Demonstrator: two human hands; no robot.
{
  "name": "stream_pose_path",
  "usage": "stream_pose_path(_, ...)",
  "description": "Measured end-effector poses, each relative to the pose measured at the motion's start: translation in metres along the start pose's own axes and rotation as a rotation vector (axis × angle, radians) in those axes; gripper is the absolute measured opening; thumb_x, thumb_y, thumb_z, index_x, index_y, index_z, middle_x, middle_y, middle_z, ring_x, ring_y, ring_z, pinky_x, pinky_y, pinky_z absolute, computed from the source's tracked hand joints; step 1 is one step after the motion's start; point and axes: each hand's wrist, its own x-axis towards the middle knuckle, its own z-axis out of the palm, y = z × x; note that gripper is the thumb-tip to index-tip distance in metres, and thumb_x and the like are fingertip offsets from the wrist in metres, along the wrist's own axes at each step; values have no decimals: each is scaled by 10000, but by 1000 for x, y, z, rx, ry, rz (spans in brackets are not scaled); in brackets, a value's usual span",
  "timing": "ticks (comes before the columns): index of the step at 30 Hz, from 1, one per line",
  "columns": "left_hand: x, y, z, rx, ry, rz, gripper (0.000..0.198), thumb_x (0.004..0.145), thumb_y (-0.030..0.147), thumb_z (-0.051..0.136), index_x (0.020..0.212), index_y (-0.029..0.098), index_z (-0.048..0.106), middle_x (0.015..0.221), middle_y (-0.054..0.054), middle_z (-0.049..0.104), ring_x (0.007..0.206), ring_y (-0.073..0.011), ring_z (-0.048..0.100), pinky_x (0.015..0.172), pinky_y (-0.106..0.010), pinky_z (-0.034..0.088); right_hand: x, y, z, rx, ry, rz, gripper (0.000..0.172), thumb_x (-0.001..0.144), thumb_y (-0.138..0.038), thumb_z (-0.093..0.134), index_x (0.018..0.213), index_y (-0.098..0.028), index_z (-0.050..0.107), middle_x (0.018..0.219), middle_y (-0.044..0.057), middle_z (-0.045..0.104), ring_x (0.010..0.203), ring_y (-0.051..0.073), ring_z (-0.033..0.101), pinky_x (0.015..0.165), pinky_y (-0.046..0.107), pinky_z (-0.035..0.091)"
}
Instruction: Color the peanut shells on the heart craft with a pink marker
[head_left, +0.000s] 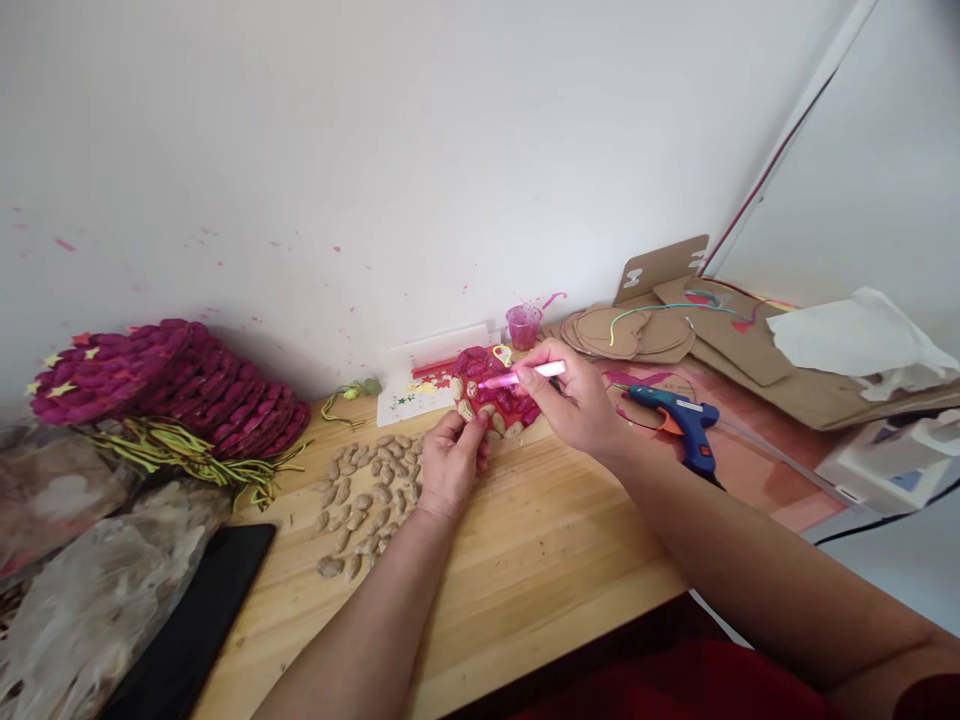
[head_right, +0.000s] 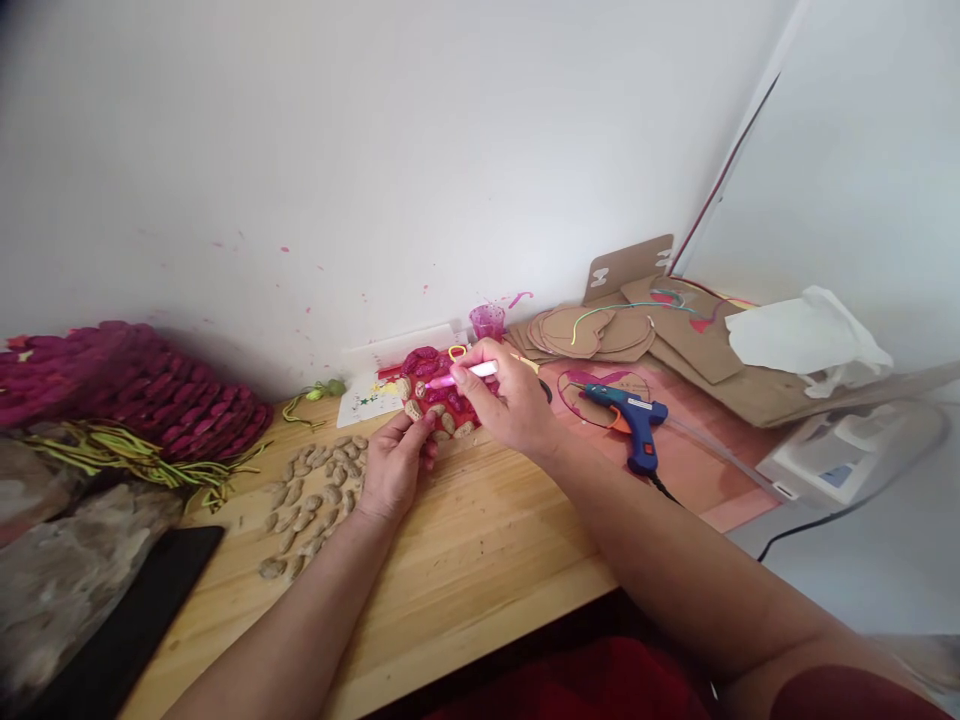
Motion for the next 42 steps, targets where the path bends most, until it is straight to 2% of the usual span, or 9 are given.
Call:
stream_pose_path(5, 1, 1, 1, -38, 21, -33, 497, 688, 614, 874, 752, 181, 638, 521, 41, 561, 417, -90, 457, 408, -218, 354, -3, 2, 4, -39, 30, 0, 212, 1011, -441, 613, 983, -233, 637, 855, 32, 705, 769, 181, 647, 705, 320, 497)
stream_pose_path(9, 4, 0, 2, -50, 88, -38, 540, 653, 656, 875, 761, 178, 648, 521, 34, 573, 438, -92, 466, 429, -217, 362, 1, 3, 3, -10, 91, 59, 251, 987, -487, 612, 937, -240, 611, 759, 0, 654, 654, 157, 572, 635, 296, 450)
stream_pose_path(14, 9, -4, 1, -28, 115, -24, 568, 671, 698, 845, 745, 174, 637, 538, 18, 599, 454, -94, 490, 463, -223, 381, 42, 9, -19, -233, 244, 139, 234, 941, -467, 618, 914, -235, 617, 748, -4, 668, 644, 166, 561, 638, 297, 425)
stream_pose_path(17, 10, -5, 1, 8, 110, 17, 559, 690, 696, 835, 717, 177, 630, 539, 16, 597, 460, -100, 499, 479, -232, 395, 82, 20, -29, -539, 221, 196, 170, 946, -387, 623, 940, -223, 670, 858, 28, 747, 731, 190, 621, 720, 316, 444)
stream_pose_path(20, 11, -8, 0, 30, 112, 36, 545, 711, 685, 825, 696, 180, 619, 544, 11, 605, 462, -104, 512, 487, -235, 401, 113, 38, -26, -793, 8, 361, 185, 975, -330, 592, 1059, -231, 724, 1050, 55, 795, 934, 223, 686, 818, 327, 460)
stream_pose_path(22, 12, -10, -1, 34, 112, 38, 535, 726, 675, 818, 696, 180, 616, 549, 8, 611, 459, -103, 515, 485, -234, 402, 125, 52, -19, -839, -39, 415, 184, 952, -319, 631, 1057, -231, 755, 1108, 75, 801, 1007, 251, 696, 861, 349, 461)
stream_pose_path(26, 13, -11, -1, 31, 114, 38, 521, 733, 659, 816, 708, 174, 626, 546, 11, 608, 453, -102, 509, 476, -230, 401, 130, 70, -11, -892, -74, 465, 222, 925, -384, 685, 1067, -245, 785, 1117, 98, 802, 1087, 294, 687, 949, 403, 451)
stream_pose_path(31, 11, -7, 1, 12, 100, 25, 522, 727, 660, 818, 704, 181, 612, 540, 16, 597, 455, -103, 503, 475, -229, 397, 130, 74, -12, -929, -105, 442, 268, 954, -412, 657, 1090, -239, 811, 1130, 120, 798, 1202, 323, 629, 1014, 435, 417)
stream_pose_path(42, 14, -9, 3, -32, 113, 7, 553, 676, 687, 832, 708, 185, 602, 534, 22, 588, 448, -101, 495, 452, -225, 385, 133, 58, -14, -909, -72, 394, 337, 994, -452, 625, 1064, -200, 838, 1103, 142, 804, 1128, 313, 635, 921, 390, 439)
